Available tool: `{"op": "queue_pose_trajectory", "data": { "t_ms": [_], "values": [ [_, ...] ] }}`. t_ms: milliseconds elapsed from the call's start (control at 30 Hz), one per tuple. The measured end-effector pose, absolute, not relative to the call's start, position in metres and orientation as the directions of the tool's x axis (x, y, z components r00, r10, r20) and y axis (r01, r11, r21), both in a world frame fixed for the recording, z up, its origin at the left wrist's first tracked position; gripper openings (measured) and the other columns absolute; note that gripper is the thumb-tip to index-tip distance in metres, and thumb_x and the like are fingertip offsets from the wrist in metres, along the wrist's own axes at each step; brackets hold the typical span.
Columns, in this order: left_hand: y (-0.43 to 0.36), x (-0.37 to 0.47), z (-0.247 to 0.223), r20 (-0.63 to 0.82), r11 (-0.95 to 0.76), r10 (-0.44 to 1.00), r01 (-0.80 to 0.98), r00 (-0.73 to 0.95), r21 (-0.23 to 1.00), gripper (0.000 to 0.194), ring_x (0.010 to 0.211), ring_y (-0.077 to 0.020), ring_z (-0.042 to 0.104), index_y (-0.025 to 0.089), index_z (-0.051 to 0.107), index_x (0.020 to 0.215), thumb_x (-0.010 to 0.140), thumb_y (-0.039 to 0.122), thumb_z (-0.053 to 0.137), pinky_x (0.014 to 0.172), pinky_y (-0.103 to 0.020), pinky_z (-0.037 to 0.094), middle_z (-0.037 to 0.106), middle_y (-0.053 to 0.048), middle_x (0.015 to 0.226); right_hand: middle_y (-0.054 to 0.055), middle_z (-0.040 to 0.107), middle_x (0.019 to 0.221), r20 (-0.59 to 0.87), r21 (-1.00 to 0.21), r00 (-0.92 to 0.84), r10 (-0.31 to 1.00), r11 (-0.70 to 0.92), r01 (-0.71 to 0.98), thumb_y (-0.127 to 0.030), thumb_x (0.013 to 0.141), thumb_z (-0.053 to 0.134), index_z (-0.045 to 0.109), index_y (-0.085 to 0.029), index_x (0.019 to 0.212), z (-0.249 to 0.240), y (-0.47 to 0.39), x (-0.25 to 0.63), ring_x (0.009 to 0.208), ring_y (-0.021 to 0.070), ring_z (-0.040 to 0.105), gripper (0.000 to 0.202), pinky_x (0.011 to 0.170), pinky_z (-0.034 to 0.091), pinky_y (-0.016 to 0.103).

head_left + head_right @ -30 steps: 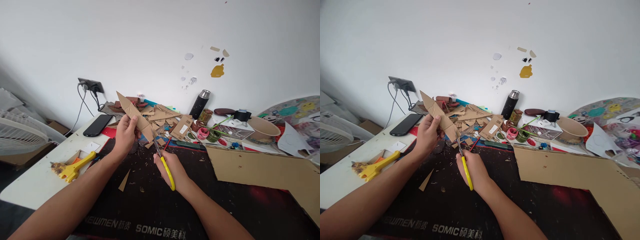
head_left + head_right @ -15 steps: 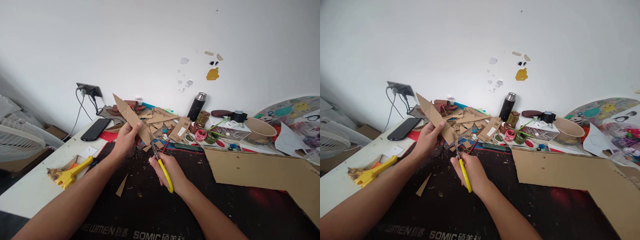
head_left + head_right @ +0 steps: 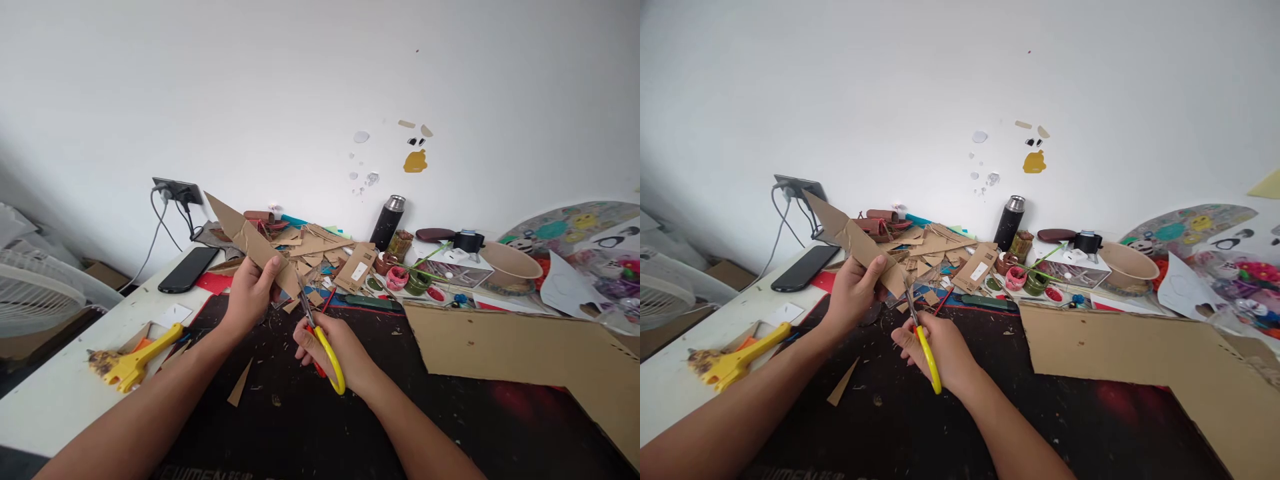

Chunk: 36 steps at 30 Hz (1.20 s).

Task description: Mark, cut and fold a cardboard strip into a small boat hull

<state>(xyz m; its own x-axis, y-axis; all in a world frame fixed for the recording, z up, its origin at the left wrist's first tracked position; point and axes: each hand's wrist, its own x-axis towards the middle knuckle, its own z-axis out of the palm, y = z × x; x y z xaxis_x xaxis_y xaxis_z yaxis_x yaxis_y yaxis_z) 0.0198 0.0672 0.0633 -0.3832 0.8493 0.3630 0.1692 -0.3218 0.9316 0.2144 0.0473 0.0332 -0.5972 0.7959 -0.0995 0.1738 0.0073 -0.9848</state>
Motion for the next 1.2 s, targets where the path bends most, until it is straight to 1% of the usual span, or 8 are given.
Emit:
{"op": "queue_pose_trajectory", "data": {
  "t_ms": [67,167,467,600,767,867,1067,1200],
  "values": [
    [0.066,0.020,0.065,0.391,-0.335,0.832,0.205,-0.394,0.920,0.051,0.034,-0.0114,0.048,0.024,0.050,0.085,0.092,0.071,0.069,0.034,-0.022,0.030,0.053,0.008,0.048,-0.001,0.067,0.069,-0.118,-0.972,-0.592,0.797,0.029,0.233,-0.076,0.091,0.070,0.063,-0.021,0.094,0.034,0.047,0.216,0.049,0.0132,0.063,0.055,0.047,0.049,0.021],
    [0.065,0.019,0.066,0.406,-0.343,0.820,0.223,-0.402,0.913,0.052,0.034,-0.0113,0.047,0.024,0.050,0.085,0.092,0.072,0.069,0.034,-0.022,0.029,0.052,0.008,0.049,-0.004,0.062,0.063,-0.097,-0.962,-0.591,0.801,0.078,0.263,-0.071,0.097,0.065,0.062,-0.022,0.095,0.031,0.047,0.218,0.042,0.0114,0.056,0.049,0.042,0.043,0.020],
    [0.065,0.018,0.067,0.430,-0.373,0.808,0.216,-0.402,0.902,0.050,0.036,-0.0104,0.049,0.023,0.050,0.085,0.093,0.069,0.070,0.033,-0.021,0.034,0.053,0.008,0.053,-0.007,0.054,0.054,-0.050,-0.925,-0.585,0.810,0.183,0.333,-0.058,0.104,0.061,0.062,-0.023,0.094,0.031,0.047,0.218,0.043,0.0120,0.054,0.037,0.052,0.041,0.023],
    [0.065,0.018,0.066,0.431,-0.375,0.808,0.213,-0.403,0.902,0.051,0.035,-0.0103,0.048,0.023,0.051,0.085,0.092,0.069,0.071,0.033,-0.021,0.033,0.053,0.008,0.052,-0.006,0.051,0.054,-0.032,-0.909,-0.554,0.832,0.205,0.361,-0.056,0.103,0.062,0.061,-0.023,0.088,0.033,0.047,0.218,0.046,0.0129,0.053,0.036,0.054,0.039,0.024],
    [0.065,0.020,0.064,0.423,-0.370,0.810,0.206,-0.405,0.906,0.049,0.034,-0.0105,0.048,0.023,0.051,0.085,0.093,0.068,0.071,0.032,-0.021,0.033,0.053,0.008,0.052,-0.003,0.055,0.061,0.021,-0.876,-0.541,0.841,0.276,0.396,-0.052,0.104,0.061,0.059,-0.022,0.080,0.036,0.046,0.218,0.054,0.0144,0.056,0.038,0.057,0.037,0.025],
    [0.066,0.020,0.062,0.414,-0.361,0.810,0.204,-0.414,0.910,0.048,0.035,-0.0103,0.049,0.023,0.051,0.086,0.093,0.066,0.071,0.032,-0.021,0.035,0.054,0.008,0.054,-0.002,0.055,0.062,0.013,-0.859,-0.527,0.850,0.280,0.429,-0.050,0.105,0.059,0.059,-0.022,0.079,0.038,0.044,0.217,0.057,0.0156,0.057,0.038,0.058,0.037,0.025],
    [0.067,0.021,0.058,0.402,-0.356,0.815,0.188,-0.417,0.915,0.047,0.035,-0.0102,0.049,0.023,0.052,0.087,0.094,0.065,0.071,0.032,-0.021,0.035,0.055,0.008,0.055,0.000,0.057,0.067,-0.004,-0.812,-0.493,0.870,0.285,0.509,-0.040,0.104,0.059,0.055,-0.022,0.077,0.041,0.040,0.213,0.063,0.0162,0.053,0.032,0.062,0.033,0.026],
    [0.067,0.020,0.059,0.410,-0.371,0.816,0.176,-0.407,0.912,0.048,0.036,-0.0104,0.049,0.023,0.052,0.086,0.093,0.066,0.071,0.032,-0.022,0.035,0.054,0.007,0.057,0.000,0.056,0.065,-0.002,-0.786,-0.481,0.877,0.296,0.543,-0.036,0.104,0.057,0.053,-0.022,0.077,0.040,0.039,0.211,0.061,0.0157,0.051,0.031,0.062,0.033,0.025]
  ]
}}
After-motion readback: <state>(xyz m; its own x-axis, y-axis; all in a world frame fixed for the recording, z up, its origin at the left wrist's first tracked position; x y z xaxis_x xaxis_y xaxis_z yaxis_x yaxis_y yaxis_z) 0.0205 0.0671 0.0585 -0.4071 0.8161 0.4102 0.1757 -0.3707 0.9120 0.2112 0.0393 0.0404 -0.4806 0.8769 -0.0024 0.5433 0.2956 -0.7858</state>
